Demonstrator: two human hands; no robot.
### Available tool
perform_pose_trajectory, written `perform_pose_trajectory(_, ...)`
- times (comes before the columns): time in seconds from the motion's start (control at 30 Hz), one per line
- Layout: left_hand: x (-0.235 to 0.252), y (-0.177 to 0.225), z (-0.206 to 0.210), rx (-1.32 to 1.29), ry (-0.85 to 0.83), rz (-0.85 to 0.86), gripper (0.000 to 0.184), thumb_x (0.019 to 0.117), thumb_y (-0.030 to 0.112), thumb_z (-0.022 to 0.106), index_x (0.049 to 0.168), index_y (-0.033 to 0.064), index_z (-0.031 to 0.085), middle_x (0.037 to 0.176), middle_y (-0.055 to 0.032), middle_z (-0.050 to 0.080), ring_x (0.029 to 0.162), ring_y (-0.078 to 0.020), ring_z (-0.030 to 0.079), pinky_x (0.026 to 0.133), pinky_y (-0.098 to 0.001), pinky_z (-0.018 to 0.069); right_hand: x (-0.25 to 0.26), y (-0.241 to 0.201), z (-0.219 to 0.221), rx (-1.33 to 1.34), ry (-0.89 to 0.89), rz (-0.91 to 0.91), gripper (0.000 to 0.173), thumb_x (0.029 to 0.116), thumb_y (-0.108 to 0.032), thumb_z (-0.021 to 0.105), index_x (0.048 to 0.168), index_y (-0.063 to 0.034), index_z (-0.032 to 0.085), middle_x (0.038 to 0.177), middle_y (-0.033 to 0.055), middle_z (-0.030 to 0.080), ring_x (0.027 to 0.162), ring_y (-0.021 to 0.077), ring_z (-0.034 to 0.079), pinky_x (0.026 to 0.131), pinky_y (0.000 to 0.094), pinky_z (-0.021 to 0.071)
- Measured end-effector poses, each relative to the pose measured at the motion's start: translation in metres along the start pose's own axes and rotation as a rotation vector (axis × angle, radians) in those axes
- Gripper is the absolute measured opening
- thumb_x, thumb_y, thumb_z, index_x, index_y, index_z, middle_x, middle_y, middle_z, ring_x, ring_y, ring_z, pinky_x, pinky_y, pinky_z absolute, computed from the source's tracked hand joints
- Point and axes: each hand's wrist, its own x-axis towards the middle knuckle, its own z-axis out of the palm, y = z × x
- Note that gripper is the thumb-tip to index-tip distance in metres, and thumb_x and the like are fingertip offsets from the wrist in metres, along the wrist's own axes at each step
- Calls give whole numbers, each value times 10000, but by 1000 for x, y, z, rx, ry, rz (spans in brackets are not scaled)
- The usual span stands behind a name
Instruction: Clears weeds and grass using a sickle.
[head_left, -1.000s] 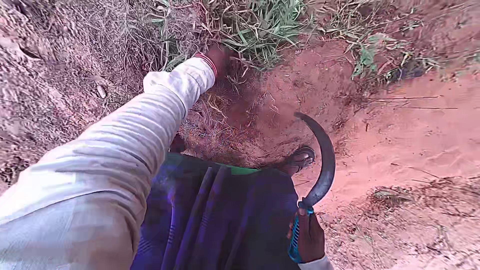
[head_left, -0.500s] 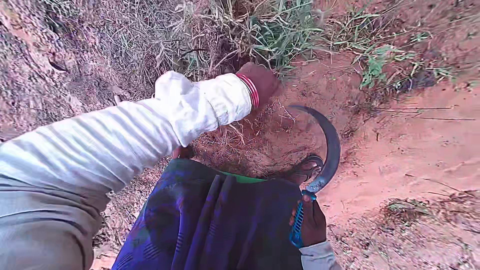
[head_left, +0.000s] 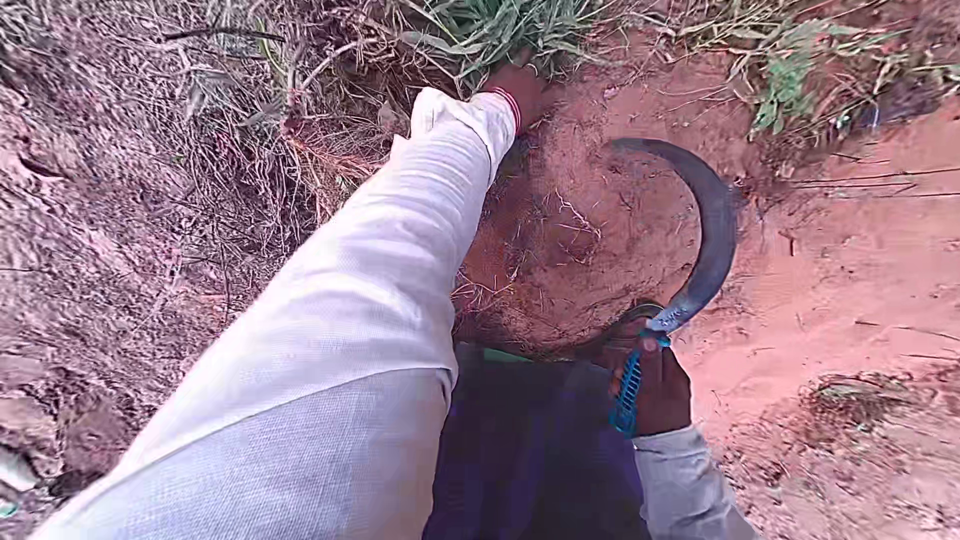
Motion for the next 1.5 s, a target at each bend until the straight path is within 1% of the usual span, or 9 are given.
perform_pose_trajectory(0.1, -2, 5, -1, -77, 5, -48, 435, 1022, 30, 554, 1457, 28, 543, 1497, -236, 536, 1503, -451, 342, 1244, -615, 191, 54, -16, 41, -92, -67, 28, 390, 1123, -273, 312, 1121, 56, 521, 603, -49, 526, 451, 29, 536, 462, 214, 517)
perform_pose_trajectory(0.23, 5, -1, -2, -152, 4, -52, 406, 1026, 42, 556, 1431, 57, 596, 1461, -254, 565, 1491, -458, 356, 1265, -595, 138, 109, -47, 88, -343, -147, 201, 514, 1130, -379, 325, 1323, 52, 528, 827, 157, 610, 642, 221, 630, 678, 399, 560)
perform_pose_trajectory(0.43, 2, -7, -14, -432, 92, -217, 393, 1084, 95, 488, 1460, -12, 537, 1590, -300, 383, 1453, -494, 409, 1185, -618, 338, -9, -38, 66, -149, -195, 383, 400, 1132, -309, 362, 1203, 52, 519, 610, 17, 526, 449, 99, 559, 474, 280, 543)
perform_pose_trajectory(0.53, -14, -19, -17, -268, 36, -89, 388, 1071, 75, 514, 1418, -98, 532, 1559, -319, 406, 1461, -491, 387, 1200, -599, 310, -67, -18, 44, -90, -145, 238, 371, 1095, -276, 388, 1075, 57, 550, 554, -47, 526, 410, 46, 541, 425, 241, 521)
perform_pose_trajectory(0.7, -23, -32, -8, -197, 5, -36, 703, 961, 212, 741, 1515, -74, 414, 1589, -324, 345, 1421, -542, 401, 1153, -648, 348, -4, -49, 51, 22, -36, 157, 366, 1131, -277, 323, 1050, 22, 517, 551, -46, 519, 402, 51, 538, 411, 234, 524)
perform_pose_trajectory(0.87, -16, -16, -5, -76, -61, -108, 438, 940, -1, 668, 1353, -113, 579, 1494, -321, 486, 1475, -517, 336, 1209, -624, 272, 80, -70, 110, -40, -71, 300, 483, 1136, -374, 288, 1143, 41, 536, 651, 57, 524, 469, 136, 559, 487, 292, 538)
perform_pose_trajectory(1.07, -34, -40, -1, -218, 52, -94, 402, 955, -12, 632, 1343, -112, 600, 1436, -334, 544, 1451, -518, 386, 1222, -610, 257, -26, -44, 114, 27, -182, 391, 363, 1132, -263, 368, 1223, 65, 493, 579, 5, 506, 433, 86, 556, 463, 264, 541)
perform_pose_trajectory(1.23, -38, -43, -16, -417, 123, -224, 402, 989, -8, 595, 1387, -67, 590, 1455, -332, 531, 1443, -494, 423, 1209, -595, 310, -88, -25, 59, -6, -184, 265, 350, 1092, -290, 374, 1032, 15, 535, 555, -70, 529, 410, 22, 542, 421, 215, 524)
perform_pose_trajectory(1.5, -27, -56, -23, -597, 197, -351, 424, 1027, 137, 611, 1407, -48, 570, 1457, -307, 537, 1421, -429, 478, 1197, -572, 346, 92, -80, 100, 313, 67, 221, 454, 1134, -416, 267, 962, -67, 503, 559, -20, 502, 414, 96, 528, 428, 270, 513)
